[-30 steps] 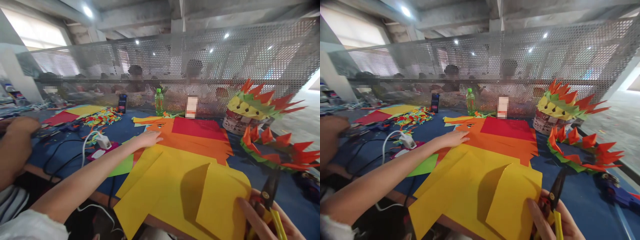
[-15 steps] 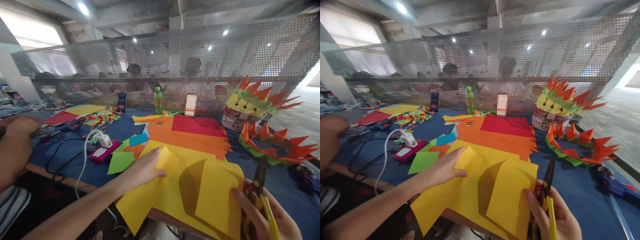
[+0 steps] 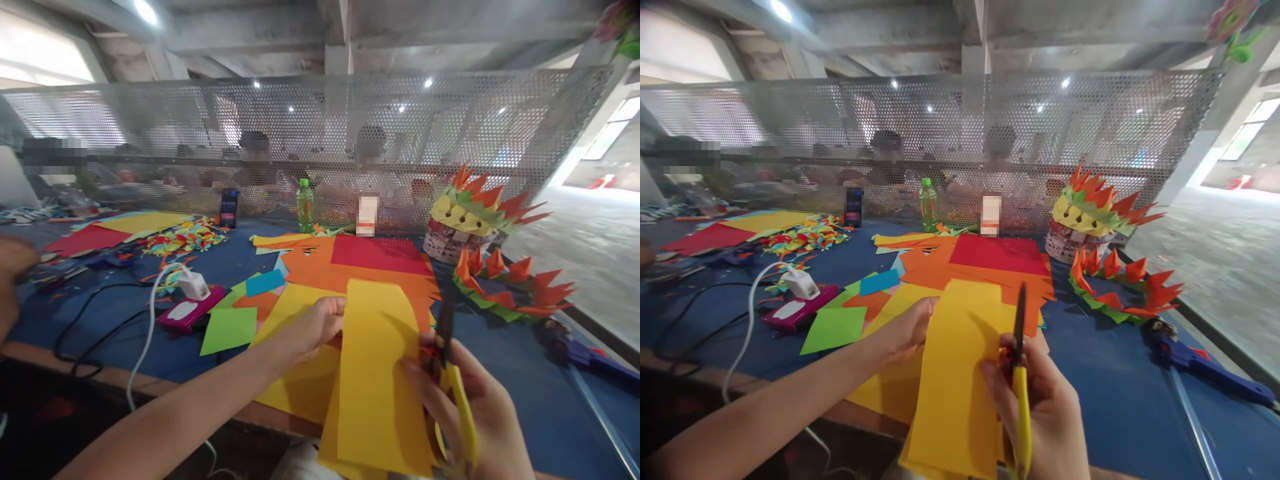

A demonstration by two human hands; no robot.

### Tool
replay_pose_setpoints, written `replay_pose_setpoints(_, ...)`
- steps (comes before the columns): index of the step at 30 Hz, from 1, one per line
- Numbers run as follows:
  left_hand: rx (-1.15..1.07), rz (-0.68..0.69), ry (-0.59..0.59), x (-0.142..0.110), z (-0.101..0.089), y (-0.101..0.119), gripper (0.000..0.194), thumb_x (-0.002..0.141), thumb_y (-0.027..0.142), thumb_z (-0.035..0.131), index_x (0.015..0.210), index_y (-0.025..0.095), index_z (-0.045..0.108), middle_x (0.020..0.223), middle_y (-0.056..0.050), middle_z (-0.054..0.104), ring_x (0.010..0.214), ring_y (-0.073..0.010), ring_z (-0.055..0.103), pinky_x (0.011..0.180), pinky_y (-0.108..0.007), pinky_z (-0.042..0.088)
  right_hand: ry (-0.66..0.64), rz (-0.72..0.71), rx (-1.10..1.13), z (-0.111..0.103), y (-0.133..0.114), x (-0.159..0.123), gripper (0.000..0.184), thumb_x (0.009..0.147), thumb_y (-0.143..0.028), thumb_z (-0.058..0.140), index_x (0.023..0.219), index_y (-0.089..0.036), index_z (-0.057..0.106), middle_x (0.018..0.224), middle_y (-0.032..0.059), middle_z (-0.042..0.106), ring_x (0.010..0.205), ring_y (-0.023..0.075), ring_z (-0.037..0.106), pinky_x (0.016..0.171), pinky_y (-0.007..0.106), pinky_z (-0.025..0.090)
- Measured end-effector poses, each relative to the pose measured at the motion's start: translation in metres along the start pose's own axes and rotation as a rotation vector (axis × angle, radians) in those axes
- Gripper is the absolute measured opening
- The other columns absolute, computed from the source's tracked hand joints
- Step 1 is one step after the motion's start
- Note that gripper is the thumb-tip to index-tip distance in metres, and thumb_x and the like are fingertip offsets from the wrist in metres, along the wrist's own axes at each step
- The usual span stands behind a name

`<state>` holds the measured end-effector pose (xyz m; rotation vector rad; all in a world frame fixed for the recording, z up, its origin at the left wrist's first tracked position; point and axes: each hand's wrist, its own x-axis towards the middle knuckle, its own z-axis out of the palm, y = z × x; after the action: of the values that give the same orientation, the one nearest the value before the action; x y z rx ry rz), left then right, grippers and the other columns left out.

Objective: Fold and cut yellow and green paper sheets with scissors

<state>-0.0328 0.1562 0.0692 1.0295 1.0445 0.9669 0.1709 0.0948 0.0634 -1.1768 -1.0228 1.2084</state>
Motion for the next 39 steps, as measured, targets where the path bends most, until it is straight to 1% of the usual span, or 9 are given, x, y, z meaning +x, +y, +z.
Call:
replay_pose_setpoints(2,-0.030,-0.003,0.036,0.001,0.000,0.004,0.023,0.070,0.029,0.077,0.088,0.015,0.073,0.083,-0.007,0.077,0.067,-0.0174,0.069,0.061,-0.025,0.051,-0.078,0.068,0.023,0.001,0.010,0.005,0.052,0.056,-0.049,0.091,0.096,-0.022,0.070,0.071,0.0007,0.071,0.056,0.0158,0.065,0.048,0.020,0.052)
replay_pose_setpoints(9,-0.260,-0.006,0.137,0.000,-0.011,0.009,0.015,0.088,0.013,0.056,0.094,0.014,0.069,0.091,-0.009,0.078,0.071,-0.0145,0.072,0.067,-0.024,0.057,-0.063,0.108,0.046,0.003,0.025,0.011,0.054,0.062,-0.053,0.088,0.101,-0.023,0.065,0.075,-0.0020,0.071,0.060,0.0148,0.064,0.052,0.021,0.048)
replay_pose_setpoints(13,-0.341,-0.064,0.071,-0.004,-0.009,0.011,0.030,0.099,0.033,0.047,0.098,0.013,0.070,0.089,-0.010,0.077,0.071,-0.0156,0.072,0.067,-0.026,0.057,-0.090,0.045,-0.049,0.002,0.024,0.015,0.052,0.064,-0.053,0.086,0.101,-0.021,0.066,0.068,-0.0025,0.068,0.058,0.0144,0.061,0.051,0.021,0.047)
replay_pose_setpoints(15,-0.286,-0.057,0.062,-0.006,-0.007,0.011,0.025,0.092,0.038,0.062,0.096,0.015,0.070,0.090,-0.009,0.077,0.072,-0.0158,0.072,0.066,-0.025,0.057,-0.131,0.026,-0.111,0.002,0.024,0.017,0.050,0.066,-0.053,0.085,0.100,-0.020,0.067,0.069,-0.0014,0.069,0.060,0.0153,0.062,0.052,0.021,0.048)
replay_pose_setpoints(17,-0.187,-0.030,0.064,-0.008,-0.006,0.011,0.026,0.075,0.030,0.080,0.094,0.015,0.070,0.093,-0.008,0.077,0.076,-0.0164,0.072,0.068,-0.024,0.056,-0.165,0.018,-0.136,0.002,0.024,0.018,0.049,0.068,-0.053,0.084,0.100,-0.019,0.068,0.071,0.0001,0.071,0.064,0.0164,0.064,0.054,0.022,0.049)
replay_pose_setpoints(22,-0.081,-0.019,0.124,-0.002,-0.014,0.014,0.034,0.059,0.019,0.085,0.090,0.012,0.073,0.089,-0.008,0.078,0.075,-0.0178,0.071,0.067,-0.026,0.057,-0.188,0.012,-0.194,-0.006,0.022,0.021,0.052,0.075,-0.057,0.078,0.107,-0.018,0.068,0.074,0.0011,0.071,0.056,0.0115,0.057,0.047,0.018,0.042)
replay_pose_setpoints(26,-0.084,-0.020,0.182,0.015,-0.026,0.022,0.028,0.058,0.012,0.083,0.084,0.012,0.072,0.085,-0.008,0.078,0.070,-0.0176,0.071,0.064,-0.027,0.057,-0.097,-0.071,-0.327,-0.021,0.023,0.026,0.062,0.077,-0.061,0.074,0.119,-0.017,0.067,0.078,0.0020,0.072,0.057,0.0114,0.054,0.047,0.019,0.040)
replay_pose_setpoints(32,-0.109,0.033,0.305,0.040,-0.028,0.015,0.022,0.065,0.011,0.077,0.084,0.015,0.067,0.095,-0.011,0.078,0.084,-0.0228,0.074,0.075,-0.032,0.058,0.094,-0.208,-0.732,-0.041,0.026,0.030,0.063,0.079,-0.067,0.064,0.119,-0.019,0.073,0.078,0.0028,0.076,0.063,0.0184,0.068,0.055,0.022,0.049)
replay_pose_setpoints(39,0.020,0.087,0.290,0.013,-0.037,0.010,0.030,0.070,0.011,0.074,0.099,0.014,0.066,0.115,-0.015,0.072,0.103,-0.0252,0.070,0.092,-0.036,0.054,0.200,-0.204,-1.225,-0.065,0.022,0.033,0.053,0.083,-0.052,0.048,0.128,-0.030,0.068,0.090,0.0032,0.080,0.078,0.0272,0.077,0.057,0.030,0.054)
